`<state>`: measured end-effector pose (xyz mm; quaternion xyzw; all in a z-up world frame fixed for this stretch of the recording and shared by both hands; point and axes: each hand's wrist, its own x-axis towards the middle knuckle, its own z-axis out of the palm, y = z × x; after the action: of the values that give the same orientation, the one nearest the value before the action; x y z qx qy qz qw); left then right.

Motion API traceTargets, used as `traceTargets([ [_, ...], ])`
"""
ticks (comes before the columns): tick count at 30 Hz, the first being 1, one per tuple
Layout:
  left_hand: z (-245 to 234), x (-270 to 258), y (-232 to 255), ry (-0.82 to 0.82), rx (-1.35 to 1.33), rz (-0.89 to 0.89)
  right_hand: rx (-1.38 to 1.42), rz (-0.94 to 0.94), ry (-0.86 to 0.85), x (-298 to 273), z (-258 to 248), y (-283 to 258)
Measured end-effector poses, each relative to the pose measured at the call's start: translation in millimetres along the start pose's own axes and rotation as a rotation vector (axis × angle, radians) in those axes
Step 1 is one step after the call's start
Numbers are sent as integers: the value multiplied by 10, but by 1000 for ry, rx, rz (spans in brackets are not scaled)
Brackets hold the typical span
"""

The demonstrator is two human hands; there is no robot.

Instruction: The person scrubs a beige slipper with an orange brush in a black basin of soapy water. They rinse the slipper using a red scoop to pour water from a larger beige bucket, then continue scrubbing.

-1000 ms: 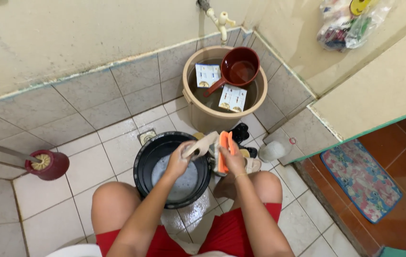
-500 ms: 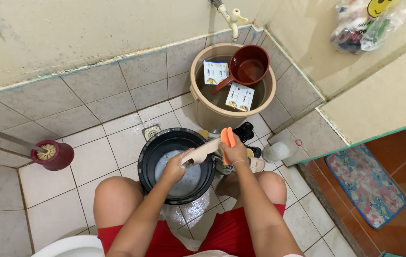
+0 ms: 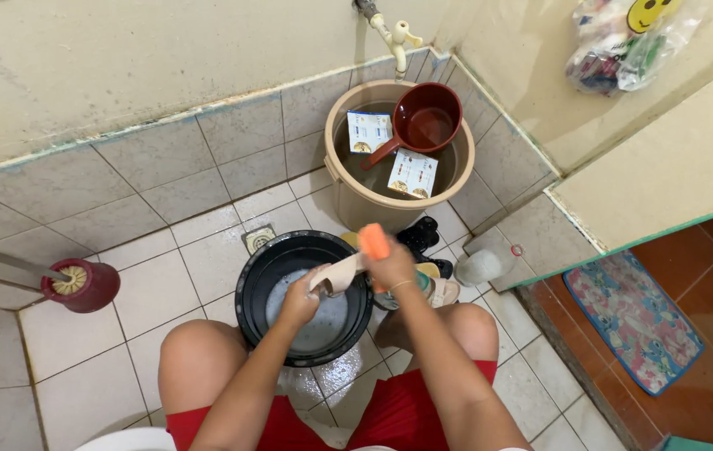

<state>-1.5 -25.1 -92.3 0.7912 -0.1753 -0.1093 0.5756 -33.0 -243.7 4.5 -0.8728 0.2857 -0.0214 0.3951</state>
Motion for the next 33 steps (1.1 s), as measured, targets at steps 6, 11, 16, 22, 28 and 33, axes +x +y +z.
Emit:
traceTargets([
  [6,-53,-23,-137,-23,1,-57,-90,-317,-113,-414,524,-107],
  [11,-102,3,105,10,-19,13,-115,49,56,56,-146,-15],
  [16,-93,21,70,-26,106,-34,-51,-376,-58,-342,436,-41],
  [22,-149,-112,-3,-25,122,-28,-239,148,128,206,-325,221],
  [28,-112,62,-25,-89,34,-174,-51,43,140,271,-209,294],
  [33,63,47,-273,-146,-314,-342,92,-143,41,-275,479,189],
])
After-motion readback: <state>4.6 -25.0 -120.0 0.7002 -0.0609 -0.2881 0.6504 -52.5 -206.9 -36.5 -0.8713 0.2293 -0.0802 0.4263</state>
